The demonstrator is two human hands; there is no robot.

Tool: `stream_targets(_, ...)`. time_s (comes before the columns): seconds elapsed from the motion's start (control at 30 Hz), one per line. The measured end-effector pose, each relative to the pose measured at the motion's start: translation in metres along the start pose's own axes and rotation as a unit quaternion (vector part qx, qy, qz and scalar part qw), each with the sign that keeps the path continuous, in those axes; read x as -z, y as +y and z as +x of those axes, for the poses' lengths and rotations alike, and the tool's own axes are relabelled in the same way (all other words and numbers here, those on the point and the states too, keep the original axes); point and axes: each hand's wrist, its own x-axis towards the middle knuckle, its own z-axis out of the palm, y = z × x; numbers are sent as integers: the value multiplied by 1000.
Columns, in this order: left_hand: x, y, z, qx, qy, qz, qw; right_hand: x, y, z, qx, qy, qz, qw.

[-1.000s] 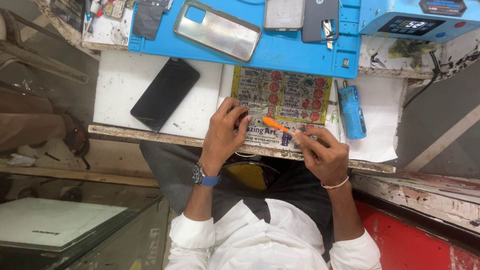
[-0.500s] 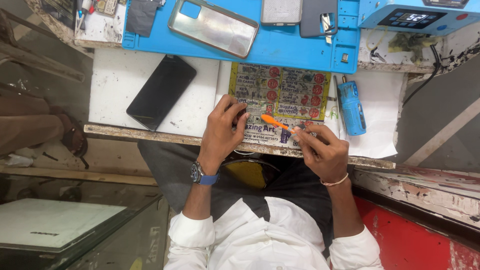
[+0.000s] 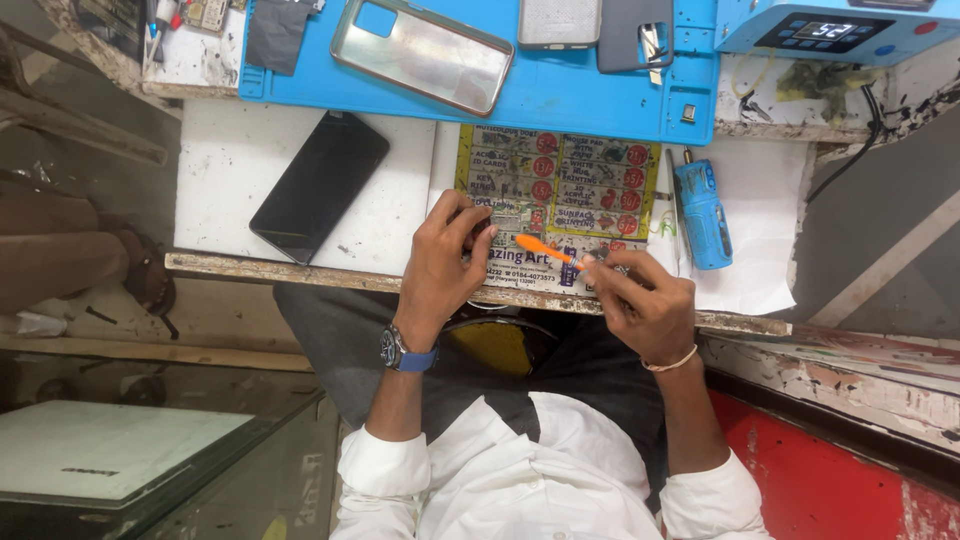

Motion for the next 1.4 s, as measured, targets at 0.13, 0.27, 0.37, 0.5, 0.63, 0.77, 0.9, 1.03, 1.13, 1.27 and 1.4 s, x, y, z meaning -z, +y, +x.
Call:
stream_targets(0.13,-1,-2,-1,8,-5,-5,1000,-1,0,-2,-3,15,24,1000)
stream_targets(0.27,1,-2,-1,6,-5,-4,1000,-2,1,-3,2,7,24,1000)
stream_targets(0.37,0,-3,0,6,-7,-2,1000,-2,3,-4,-9,17,30,999)
stream_targets(0.5,0,-4,-2,-5,0,-17,1000,-3,5,-4,7,8,14,1000)
stream_targets(0.63,-1,-3,-1,2,-2,-7,1000,-2,4,-6,-12,12,22,1000)
stream_targets(0.77,-1,-4,-1,1,-5,-6,1000,-2,2,-1,-4,11,12,1000)
stream_targets(0.9,-2,-6,-3,3,1,-1,1000,-2,3,-2,-12,18,28,999)
stream_targets(1.03,5,12,3,-14,17,-35,999,-2,2,-1,1,4,21,1000)
stream_targets(1.13,4,43,-11,-42,59,-111,991,-1,2,-1,8,11,30,999)
stream_targets(1.27,-4,82,-64,-170,-96,-367,909,-1,4,-3,10,4,18,1000)
stream_targets(1.4,-18,114,-105,-253,-289,-497,778,-5,8,-7,-36,-9,-3,999)
